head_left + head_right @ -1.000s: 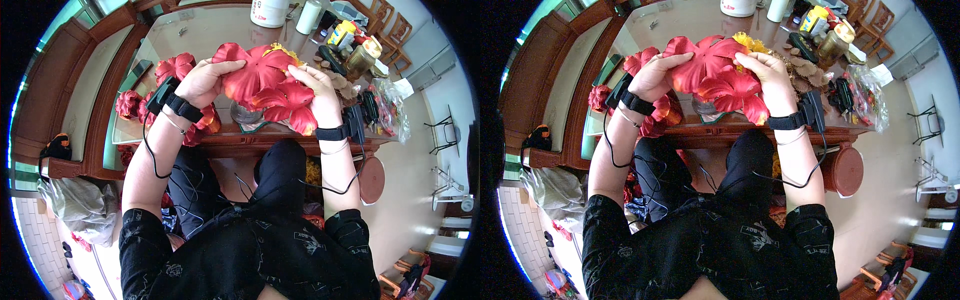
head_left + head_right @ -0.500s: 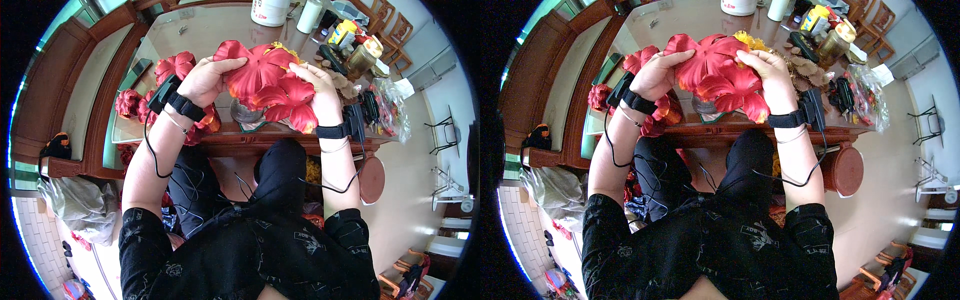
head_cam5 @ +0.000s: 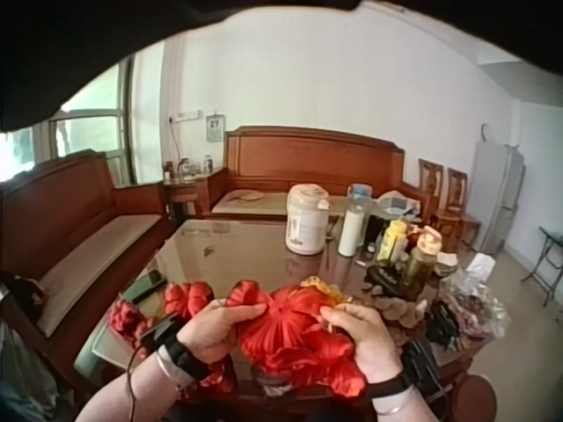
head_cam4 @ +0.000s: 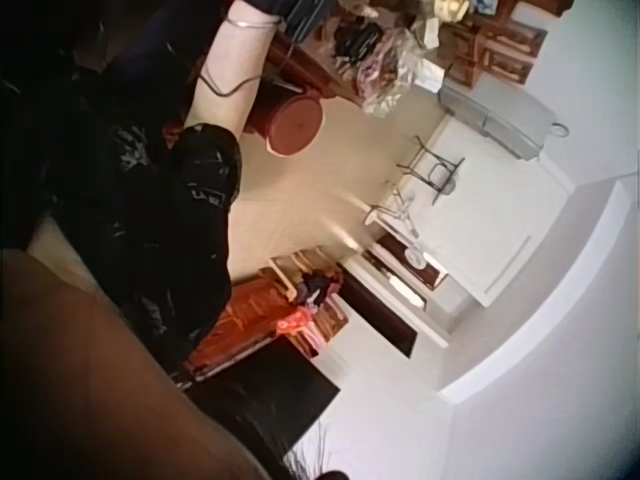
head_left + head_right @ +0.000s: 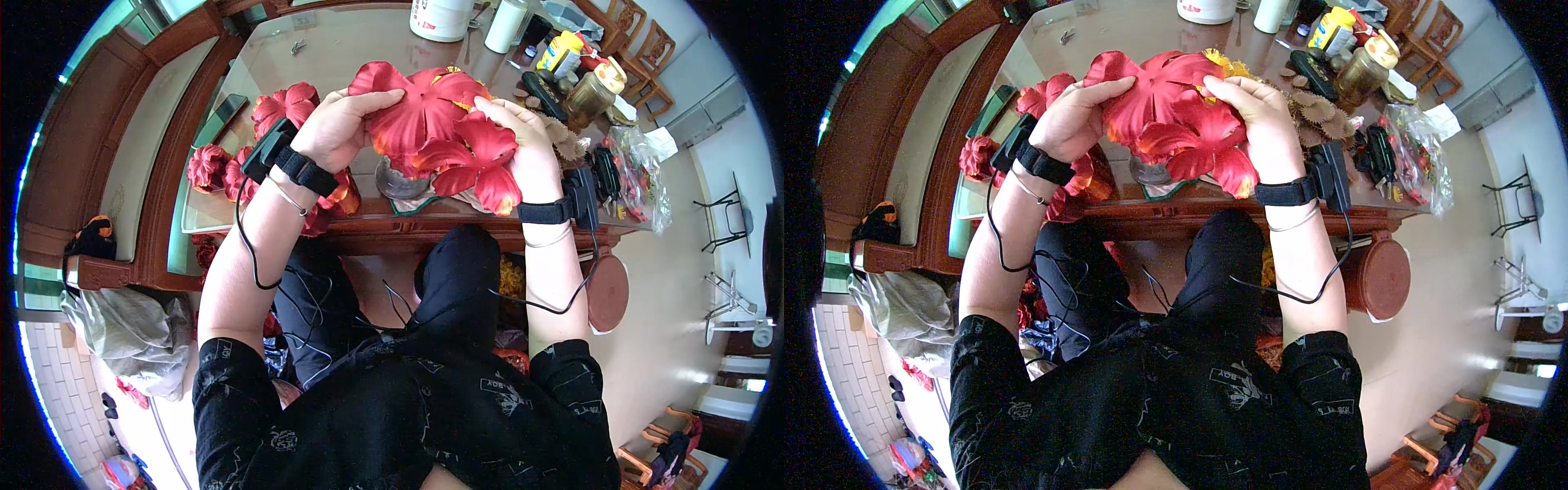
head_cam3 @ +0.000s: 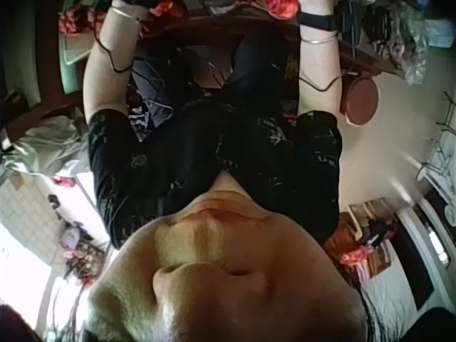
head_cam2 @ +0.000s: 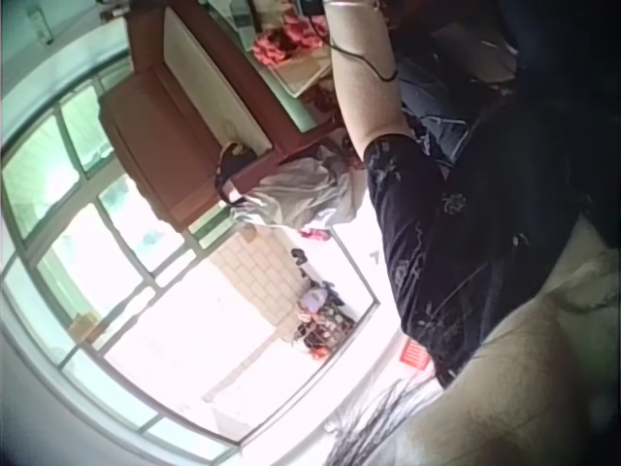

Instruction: Arranging and assembling artificial flowers and petals at a workshop table.

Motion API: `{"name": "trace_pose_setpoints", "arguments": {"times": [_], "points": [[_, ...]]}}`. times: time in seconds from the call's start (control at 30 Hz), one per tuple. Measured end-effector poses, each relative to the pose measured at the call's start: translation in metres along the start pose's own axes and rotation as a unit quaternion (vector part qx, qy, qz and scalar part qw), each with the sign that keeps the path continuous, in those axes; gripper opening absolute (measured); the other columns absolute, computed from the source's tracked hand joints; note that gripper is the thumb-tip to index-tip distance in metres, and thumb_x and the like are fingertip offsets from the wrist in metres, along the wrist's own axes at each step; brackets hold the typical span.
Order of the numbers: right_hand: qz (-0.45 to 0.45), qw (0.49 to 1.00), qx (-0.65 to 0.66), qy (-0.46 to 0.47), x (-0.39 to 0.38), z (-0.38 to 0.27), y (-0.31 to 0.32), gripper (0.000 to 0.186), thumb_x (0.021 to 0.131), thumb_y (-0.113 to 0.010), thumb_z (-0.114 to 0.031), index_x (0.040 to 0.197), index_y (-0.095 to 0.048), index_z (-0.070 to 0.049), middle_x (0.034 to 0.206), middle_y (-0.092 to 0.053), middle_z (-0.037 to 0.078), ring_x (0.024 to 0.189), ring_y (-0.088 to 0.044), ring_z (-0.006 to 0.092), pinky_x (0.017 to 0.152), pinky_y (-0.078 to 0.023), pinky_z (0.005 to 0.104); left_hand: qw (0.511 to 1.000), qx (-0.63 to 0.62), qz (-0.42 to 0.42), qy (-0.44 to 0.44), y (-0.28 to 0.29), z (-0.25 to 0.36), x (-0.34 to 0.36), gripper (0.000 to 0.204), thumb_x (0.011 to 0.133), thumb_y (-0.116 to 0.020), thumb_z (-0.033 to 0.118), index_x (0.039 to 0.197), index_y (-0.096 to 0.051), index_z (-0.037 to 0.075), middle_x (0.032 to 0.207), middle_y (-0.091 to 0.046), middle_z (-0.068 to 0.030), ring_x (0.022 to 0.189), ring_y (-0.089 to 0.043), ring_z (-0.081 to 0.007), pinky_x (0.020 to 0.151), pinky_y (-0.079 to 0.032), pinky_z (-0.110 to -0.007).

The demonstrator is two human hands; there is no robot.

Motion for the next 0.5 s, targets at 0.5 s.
{"name": "trace_pose_setpoints", "arguments": {"times": [0.5], "points": [[0.0,0.999,-0.041,-0.032,-0.0078,0.0045,0.0015,0.018,0.089,-0.068,-0.02,0.09,-0.069,-0.002,0.082,-0.066,0.0,0.072,-0.058,0.0045,0.067,-0.046,0.0195,0.999,0.024,0.019,-0.023,-0.0018,-0.0022,-0.006,0.017,0.087,-0.068,0.01,0.1,-0.066,0.0,0.097,-0.068,-0.0071,0.084,-0.067,-0.0145,0.075,-0.054,-0.027]]}}
Point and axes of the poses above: each hand's wrist, its own x-axis towards the middle knuckle, its own y-axis out of the back of the hand, z = x × y, the point moved 4 cm from there along x, towards the middle knuckle
